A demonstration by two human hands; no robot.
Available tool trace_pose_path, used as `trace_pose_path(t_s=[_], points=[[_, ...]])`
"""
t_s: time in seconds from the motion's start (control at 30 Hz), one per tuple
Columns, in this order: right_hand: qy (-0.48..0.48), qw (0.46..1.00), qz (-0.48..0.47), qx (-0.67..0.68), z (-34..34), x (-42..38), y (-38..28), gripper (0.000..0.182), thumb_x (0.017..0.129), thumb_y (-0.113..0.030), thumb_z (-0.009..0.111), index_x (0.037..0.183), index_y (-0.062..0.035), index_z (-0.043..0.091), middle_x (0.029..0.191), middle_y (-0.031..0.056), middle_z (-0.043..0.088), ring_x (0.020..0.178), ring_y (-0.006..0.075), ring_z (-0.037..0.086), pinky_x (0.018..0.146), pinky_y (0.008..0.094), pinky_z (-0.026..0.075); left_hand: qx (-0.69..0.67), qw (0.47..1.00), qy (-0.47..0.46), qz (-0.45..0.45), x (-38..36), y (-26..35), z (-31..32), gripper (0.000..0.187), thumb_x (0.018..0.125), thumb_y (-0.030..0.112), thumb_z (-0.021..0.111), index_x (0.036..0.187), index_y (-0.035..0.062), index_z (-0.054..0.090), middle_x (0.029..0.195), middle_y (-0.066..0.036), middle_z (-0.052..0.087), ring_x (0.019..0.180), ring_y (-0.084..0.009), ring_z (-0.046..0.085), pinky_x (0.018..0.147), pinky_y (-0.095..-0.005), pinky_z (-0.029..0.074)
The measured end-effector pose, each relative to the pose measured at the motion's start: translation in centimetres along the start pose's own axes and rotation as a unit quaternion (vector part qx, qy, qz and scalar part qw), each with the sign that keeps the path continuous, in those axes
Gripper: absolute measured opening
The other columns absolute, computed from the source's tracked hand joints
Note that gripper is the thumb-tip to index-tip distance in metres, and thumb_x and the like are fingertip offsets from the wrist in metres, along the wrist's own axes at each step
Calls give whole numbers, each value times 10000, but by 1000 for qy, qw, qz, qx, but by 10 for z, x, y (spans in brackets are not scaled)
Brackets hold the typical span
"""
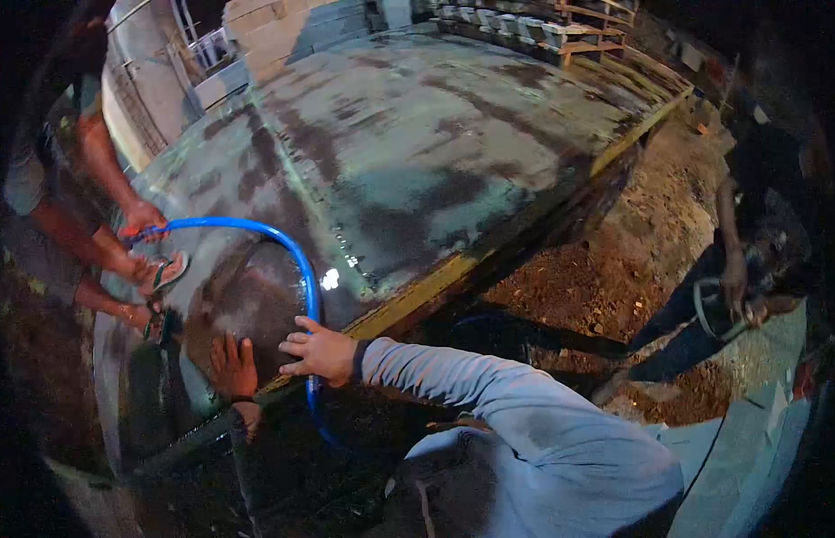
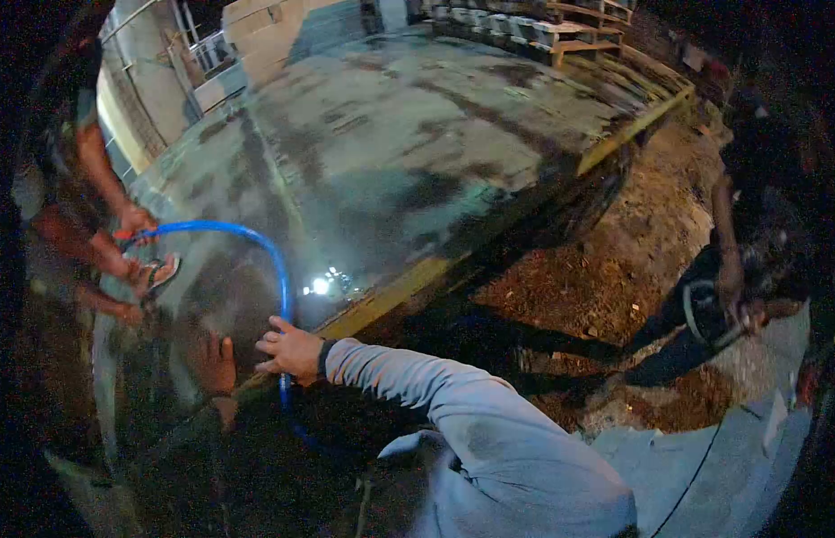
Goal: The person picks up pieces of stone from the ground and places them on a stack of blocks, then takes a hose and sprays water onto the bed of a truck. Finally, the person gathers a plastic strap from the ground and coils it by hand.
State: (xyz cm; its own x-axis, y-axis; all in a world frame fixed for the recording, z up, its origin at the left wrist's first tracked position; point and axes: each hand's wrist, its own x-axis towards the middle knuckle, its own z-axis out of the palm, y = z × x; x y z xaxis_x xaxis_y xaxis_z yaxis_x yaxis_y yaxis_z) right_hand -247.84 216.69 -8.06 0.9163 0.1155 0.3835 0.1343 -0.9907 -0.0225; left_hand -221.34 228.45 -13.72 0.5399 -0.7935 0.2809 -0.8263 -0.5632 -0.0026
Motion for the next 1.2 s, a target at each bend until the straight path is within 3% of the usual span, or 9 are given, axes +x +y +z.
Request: trace_pose_path(t_s=[0.13,0.27,0.37,0.6,0.7,0.8,0.93,1.13,1.2], points=[[1,999,-12,48,-14,3,-2,738,514,-215,731,1211,-214,488,1260,146,428,1165,280,400,1005,536,197,6,998,-1,-63,-17,52,-63,614,843,574,350,1288,155,398,1373,-135,308,1281,-321,245,1018,-510,176],[-24,999,-14,26,-15,7,-3,770,516,-210,735,1238,-195,466,1284,162,404,1183,304,389,1015,541,181,-24,991,123,-42,-16,36,-37,617,814,602,371,1268,188,432,1343,-125,356,1243,-333,303,1005,-519,197],[-40,998,-13,44,-26,9,-7,788,524,-223,744,1252,-172,448,1275,171,402,1185,304,384,1009,536,189,-61,990,92,-92,-15,39,-47,586,806,608,379,1240,223,469,1340,-100,368,1221,-329,337,995,-522,216],[35,998,-37,-34,13,8,6,474,780,-148,507,1239,-256,463,1242,130,441,1137,271,442,995,532,205,-9,974,202,-107,-14,41,-35,453,795,519,456,1145,245,547,1194,-59,462,1061,-281,448,848,-471,339],[36,999,-31,-17,10,8,5,441,821,-118,428,1229,-279,472,1236,124,448,1120,257,460,988,531,212,-13,988,116,-100,-11,27,-34,469,761,494,501,1159,248,534,1213,-56,452,1082,-274,434,856,-467,336],[20,999,-41,-15,6,13,7,445,818,-119,429,1228,-286,471,1245,126,445,1114,249,468,987,527,212,-147,968,155,-132,-9,3,-32,534,763,465,496,1251,255,446,1268,-90,407,1175,-303,370,941,-487,279],[19,999,-36,-32,9,12,7,461,822,-116,426,1245,-300,454,1245,115,445,1098,248,475,985,524,213,-76,960,238,-125,16,-58,29,567,809,517,430,1301,242,371,1346,-138,320,1237,-356,288,996,-529,208],[12,999,-25,-41,3,15,4,486,815,-116,428,1258,-316,440,1235,96,455,1081,250,476,976,528,227,-55,963,67,-255,-12,-15,-52,602,845,585,323,1320,215,340,1398,-139,231,1286,-377,186,1002,-609,112],[29,997,-32,-61,6,14,4,480,811,-118,430,1249,-312,453,1225,91,463,1079,242,475,971,527,234,-65,955,217,-190,-8,-32,5,622,839,600,311,1325,213,334,1407,-128,220,1298,-367,167,1008,-607,84]])
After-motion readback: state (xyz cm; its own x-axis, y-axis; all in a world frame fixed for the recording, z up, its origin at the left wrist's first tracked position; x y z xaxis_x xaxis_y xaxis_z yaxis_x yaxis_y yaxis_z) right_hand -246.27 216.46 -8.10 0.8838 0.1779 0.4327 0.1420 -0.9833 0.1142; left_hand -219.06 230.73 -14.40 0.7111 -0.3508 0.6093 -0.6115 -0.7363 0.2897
